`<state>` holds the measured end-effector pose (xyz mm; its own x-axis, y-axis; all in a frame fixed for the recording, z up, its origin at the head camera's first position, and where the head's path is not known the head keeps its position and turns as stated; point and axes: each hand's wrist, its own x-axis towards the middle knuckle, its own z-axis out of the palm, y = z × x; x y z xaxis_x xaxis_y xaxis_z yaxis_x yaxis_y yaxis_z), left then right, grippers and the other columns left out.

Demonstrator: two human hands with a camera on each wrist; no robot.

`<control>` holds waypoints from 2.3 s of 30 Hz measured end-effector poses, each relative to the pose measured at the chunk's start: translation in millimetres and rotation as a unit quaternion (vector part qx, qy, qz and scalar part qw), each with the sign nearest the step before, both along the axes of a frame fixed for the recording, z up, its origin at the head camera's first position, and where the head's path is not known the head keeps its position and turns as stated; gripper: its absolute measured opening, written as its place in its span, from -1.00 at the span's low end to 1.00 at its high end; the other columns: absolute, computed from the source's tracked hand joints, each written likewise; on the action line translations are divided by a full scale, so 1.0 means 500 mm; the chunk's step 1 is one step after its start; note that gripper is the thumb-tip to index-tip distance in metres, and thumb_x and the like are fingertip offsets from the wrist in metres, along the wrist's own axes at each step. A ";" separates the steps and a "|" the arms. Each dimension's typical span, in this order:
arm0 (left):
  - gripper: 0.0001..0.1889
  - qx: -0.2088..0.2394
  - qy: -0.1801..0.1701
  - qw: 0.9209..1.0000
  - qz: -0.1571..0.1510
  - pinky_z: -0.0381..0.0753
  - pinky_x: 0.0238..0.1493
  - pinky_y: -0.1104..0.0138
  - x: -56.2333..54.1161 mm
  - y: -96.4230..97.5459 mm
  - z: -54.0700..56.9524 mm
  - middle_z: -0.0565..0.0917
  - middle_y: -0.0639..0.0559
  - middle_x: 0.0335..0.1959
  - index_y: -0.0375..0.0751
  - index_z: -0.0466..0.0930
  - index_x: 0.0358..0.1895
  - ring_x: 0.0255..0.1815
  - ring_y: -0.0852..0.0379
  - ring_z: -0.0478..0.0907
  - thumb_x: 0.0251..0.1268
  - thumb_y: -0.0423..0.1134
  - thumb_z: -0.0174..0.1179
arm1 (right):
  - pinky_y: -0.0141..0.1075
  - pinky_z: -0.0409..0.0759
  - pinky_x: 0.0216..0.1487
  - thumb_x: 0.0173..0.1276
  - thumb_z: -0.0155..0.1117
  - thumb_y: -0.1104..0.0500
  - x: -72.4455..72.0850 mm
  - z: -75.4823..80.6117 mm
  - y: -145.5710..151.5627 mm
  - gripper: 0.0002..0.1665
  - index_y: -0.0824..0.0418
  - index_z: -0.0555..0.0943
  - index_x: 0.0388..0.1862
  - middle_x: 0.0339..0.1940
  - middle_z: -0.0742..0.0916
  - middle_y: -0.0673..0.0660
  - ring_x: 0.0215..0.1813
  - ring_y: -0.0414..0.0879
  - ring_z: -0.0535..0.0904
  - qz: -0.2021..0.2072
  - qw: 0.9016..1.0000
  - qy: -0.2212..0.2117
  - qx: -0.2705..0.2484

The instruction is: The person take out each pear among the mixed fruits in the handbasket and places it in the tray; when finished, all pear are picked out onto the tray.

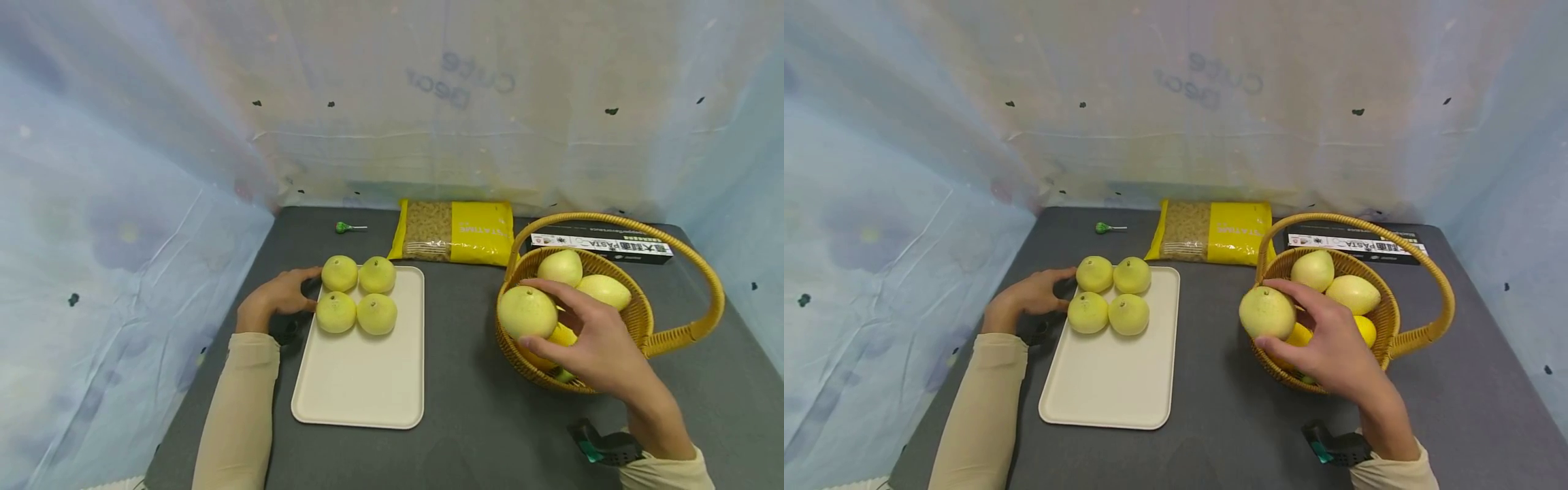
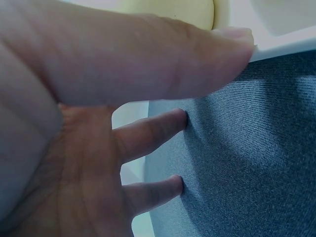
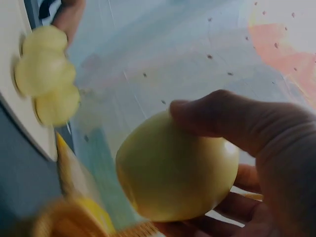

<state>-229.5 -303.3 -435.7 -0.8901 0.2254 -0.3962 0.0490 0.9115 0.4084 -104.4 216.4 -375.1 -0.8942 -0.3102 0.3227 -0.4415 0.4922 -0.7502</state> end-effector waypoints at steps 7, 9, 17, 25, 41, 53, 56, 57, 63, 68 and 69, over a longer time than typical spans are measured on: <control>0.00 0.005 -0.002 1.000 0.004 0.16 0.59 -0.54 0.002 0.003 0.003 0.18 -0.38 0.76 -0.08 0.12 0.81 0.74 -0.62 -0.03 0.43 -0.05 0.49 | -0.49 0.65 0.34 0.16 0.78 0.31 -0.022 -0.032 -0.071 -0.06 0.00 0.61 0.52 0.34 0.70 -0.01 0.24 -0.21 0.72 0.072 0.995 -0.036 -0.052; 0.00 0.005 -0.003 1.000 0.004 0.15 0.59 -0.55 0.002 0.003 0.004 0.18 -0.39 0.76 -0.08 0.12 0.81 0.74 -0.62 -0.03 0.43 -0.05 0.49 | -0.46 0.68 0.33 0.18 0.77 0.30 -0.029 -0.039 -0.092 -0.06 0.00 0.60 0.54 0.35 0.71 0.00 0.23 -0.18 0.72 0.092 0.993 -0.043 -0.061; 0.00 0.001 -0.005 1.000 0.004 0.15 0.59 -0.54 0.000 0.001 0.004 0.16 -0.39 0.77 -0.07 0.11 0.81 0.75 -0.61 -0.06 0.44 -0.03 0.49 | -0.32 0.72 0.36 0.24 0.76 0.18 -0.052 -0.052 -0.175 -0.11 0.07 0.58 0.54 0.40 0.72 -0.01 0.26 -0.09 0.73 0.168 0.981 -0.063 -0.072; 0.00 -0.002 -0.006 1.000 0.004 0.14 0.60 -0.54 -0.001 0.002 0.002 0.16 -0.39 0.77 -0.07 0.11 0.81 0.75 -0.61 -0.05 0.45 -0.04 0.48 | -0.19 0.72 0.39 0.24 0.76 0.15 -0.062 -0.071 -0.262 -0.14 0.03 0.59 0.50 0.41 0.71 0.01 0.34 -0.05 0.70 0.233 0.964 -0.095 -0.085; 0.00 -0.001 0.002 1.000 -0.003 0.16 0.59 -0.54 -0.001 -0.001 0.003 0.17 -0.39 0.76 -0.10 0.13 0.80 0.74 -0.61 -0.02 0.44 -0.03 0.49 | -0.29 0.67 0.44 0.26 0.75 0.15 -0.076 -0.151 -0.423 -0.16 0.01 0.59 0.49 0.38 0.67 -0.03 0.39 -0.16 0.64 0.300 0.938 -0.140 -0.103; -0.03 -0.002 0.002 1.000 -0.004 0.21 0.57 -0.53 -0.003 -0.001 0.000 0.19 -0.40 0.76 -0.09 0.13 0.80 0.74 -0.61 0.00 0.45 -0.06 0.48 | -0.34 0.65 0.42 0.27 0.75 0.12 -0.075 -0.191 -0.490 -0.12 0.11 0.56 0.54 0.41 0.69 -0.01 0.38 -0.25 0.60 0.278 0.957 -0.076 -0.039; -0.03 -0.001 0.004 1.000 -0.004 0.23 0.57 -0.53 -0.001 -0.001 0.001 0.20 -0.40 0.75 -0.10 0.13 0.80 0.73 -0.61 0.02 0.45 -0.08 0.47 | -0.33 0.64 0.41 0.28 0.74 0.11 -0.075 -0.199 -0.501 -0.11 0.12 0.55 0.55 0.40 0.70 0.00 0.36 -0.24 0.61 0.272 0.960 -0.062 -0.028; -0.04 -0.001 0.005 1.000 -0.006 0.23 0.56 -0.53 0.000 -0.001 0.001 0.21 -0.40 0.75 -0.10 0.14 0.80 0.73 -0.62 0.03 0.45 -0.08 0.47 | -0.32 0.63 0.42 0.28 0.74 0.10 -0.075 -0.201 -0.504 -0.11 0.12 0.54 0.55 0.40 0.70 0.01 0.35 -0.24 0.61 0.270 0.961 -0.057 -0.026; -0.05 0.005 0.010 1.000 -0.010 0.27 0.56 -0.50 0.001 -0.001 0.004 0.24 -0.42 0.73 -0.13 0.16 0.79 0.71 -0.61 0.09 0.45 -0.10 0.46 | -0.28 0.59 0.47 0.26 0.75 0.10 -0.079 -0.221 -0.523 -0.09 0.14 0.54 0.55 0.42 0.70 0.03 0.38 -0.18 0.62 0.256 0.966 -0.027 -0.011; -0.04 0.009 0.011 1.000 -0.009 0.29 0.55 -0.50 0.001 -0.002 -0.001 0.26 -0.42 0.72 -0.12 0.17 0.79 0.70 -0.60 0.13 0.43 -0.07 0.47 | -0.29 0.59 0.47 0.27 0.75 0.10 -0.077 -0.231 -0.535 -0.08 0.15 0.53 0.55 0.43 0.70 0.04 0.38 -0.15 0.62 0.247 0.969 -0.018 -0.008; -0.04 0.009 0.011 1.000 -0.009 0.29 0.55 -0.50 0.001 -0.003 -0.001 0.27 -0.42 0.72 -0.11 0.18 0.79 0.70 -0.60 0.13 0.42 -0.07 0.47 | -0.28 0.59 0.48 0.27 0.75 0.10 -0.076 -0.230 -0.535 -0.08 0.15 0.53 0.55 0.44 0.70 0.04 0.39 -0.15 0.62 0.244 0.970 -0.017 -0.005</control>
<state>-229.0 -304.6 -436.3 -0.8943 0.2480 -0.3725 0.0737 0.9027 0.4240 -142.2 -51.3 -490.2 -0.6526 -0.6958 0.3001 -0.5940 0.2238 -0.7727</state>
